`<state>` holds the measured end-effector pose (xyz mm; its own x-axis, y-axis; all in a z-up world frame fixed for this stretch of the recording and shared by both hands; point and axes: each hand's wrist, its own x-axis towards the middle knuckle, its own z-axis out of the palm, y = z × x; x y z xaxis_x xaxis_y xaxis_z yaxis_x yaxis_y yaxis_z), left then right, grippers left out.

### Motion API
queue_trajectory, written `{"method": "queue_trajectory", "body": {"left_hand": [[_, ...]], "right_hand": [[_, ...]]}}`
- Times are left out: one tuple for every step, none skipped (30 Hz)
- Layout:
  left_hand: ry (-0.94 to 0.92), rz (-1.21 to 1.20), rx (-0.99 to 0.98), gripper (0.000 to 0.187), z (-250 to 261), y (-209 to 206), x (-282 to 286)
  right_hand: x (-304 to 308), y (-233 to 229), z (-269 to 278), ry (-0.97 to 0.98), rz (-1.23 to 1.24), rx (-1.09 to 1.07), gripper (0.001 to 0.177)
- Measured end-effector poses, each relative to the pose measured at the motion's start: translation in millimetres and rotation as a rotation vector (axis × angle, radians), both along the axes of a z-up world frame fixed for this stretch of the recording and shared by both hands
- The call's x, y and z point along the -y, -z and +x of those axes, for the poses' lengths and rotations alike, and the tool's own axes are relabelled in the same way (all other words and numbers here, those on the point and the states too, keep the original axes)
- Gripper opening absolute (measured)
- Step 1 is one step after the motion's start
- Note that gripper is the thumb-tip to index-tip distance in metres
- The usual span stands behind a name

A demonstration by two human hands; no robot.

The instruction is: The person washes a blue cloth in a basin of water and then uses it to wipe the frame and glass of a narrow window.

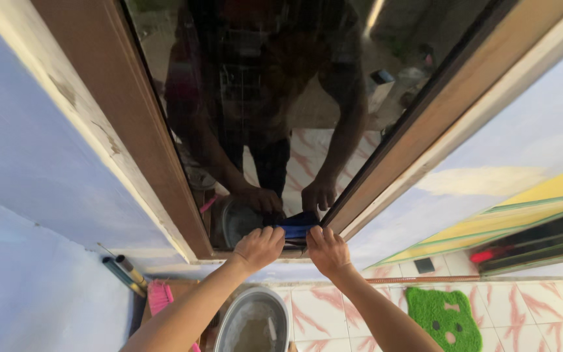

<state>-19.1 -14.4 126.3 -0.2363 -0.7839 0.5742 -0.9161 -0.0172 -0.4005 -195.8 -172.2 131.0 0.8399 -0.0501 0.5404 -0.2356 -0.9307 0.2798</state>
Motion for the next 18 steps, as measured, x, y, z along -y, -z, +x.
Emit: {"method": "queue_trajectory", "body": {"left_hand": [[-0.004, -0.039, 0.028, 0.003, 0.4, -23.6, -2.4], [-0.002, -0.071, 0.045, 0.003, 0.6, -46.4, -4.2], [-0.001, -0.103, 0.061, 0.004, 0.4, -68.2, -6.0], [0.001, -0.131, 0.075, 0.005, -1.0, -89.0, -9.0], [0.004, -0.167, 0.073, 0.005, -1.0, -109.0, -11.7], [0.007, -0.203, 0.068, 0.005, -1.0, -127.1, -14.6], [0.010, -0.238, 0.063, 0.005, -1.1, -144.4, -16.8], [0.006, -0.268, 0.079, 0.008, -1.1, -161.7, -19.0], [0.002, -0.297, 0.094, 0.010, -1.3, -178.8, -20.6], [0.000, -0.322, 0.108, 0.012, -1.3, -195.5, -21.6], [-0.001, -0.343, 0.130, 0.012, -0.9, -212.6, -20.7], [-0.005, -0.364, 0.149, 0.012, -1.7, -229.2, -19.7], [-0.010, -0.385, 0.167, 0.012, -1.6, -246.5, -18.2], [-0.017, -0.389, 0.179, 0.018, -2.3, -262.6, -20.6], [-0.024, -0.394, 0.192, 0.023, -1.5, -279.5, -22.3], [-0.027, -0.439, 0.213, 0.025, -1.5, -296.4, -21.9], [-0.030, -0.483, 0.234, 0.027, -1.4, -313.1, -20.6], [-0.037, -0.529, 0.253, 0.025, -0.6, -330.2, -17.5]], "right_hand": [[-2.5, -17.6, -1.1, 0.002, 0.012, 0.024, 0.024], [-3.9, -34.6, -1.5, 0.003, 0.022, 0.048, 0.024], [-5.4, -51.2, -1.6, 0.003, 0.032, 0.073, 0.025], [-7.8, -67.3, -1.6, 0.015, 0.031, 0.105, 0.023], [-9.3, -83.4, 0.2, 0.027, 0.031, 0.137, 0.021], [-10.8, -98.8, 1.1, 0.039, 0.032, 0.166, 0.020], [-12.9, -114.1, 1.4, 0.048, 0.020, 0.198, 0.020], [-15.3, -130.1, 2.6, 0.056, 0.008, 0.233, 0.020], [-16.9, -147.2, 4.0, 0.065, -0.005, 0.268, 0.021], [-18.5, -164.7, 4.6, 0.079, -0.020, 0.284, 0.020], [-18.6, -183.7, 5.4, 0.093, -0.036, 0.300, 0.020], [-19.4, -203.1, 6.0, 0.105, -0.051, 0.312, 0.019], [-20.2, -223.3, 6.9, 0.099, -0.086, 0.362, 0.018], [-22.6, -242.8, 5.5, 0.093, -0.115, 0.402, 0.017], [-22.0, -264.1, 4.7, 0.074, -0.152, 0.428, 0.018], [-20.6, -285.0, 3.5, 0.058, -0.188, 0.455, 0.018], [-19.9, -304.3, 2.4, 0.052, -0.202, 0.480, 0.021], [-18.8, -323.3, 2.6, 0.041, -0.218, 0.505, 0.023]]}}
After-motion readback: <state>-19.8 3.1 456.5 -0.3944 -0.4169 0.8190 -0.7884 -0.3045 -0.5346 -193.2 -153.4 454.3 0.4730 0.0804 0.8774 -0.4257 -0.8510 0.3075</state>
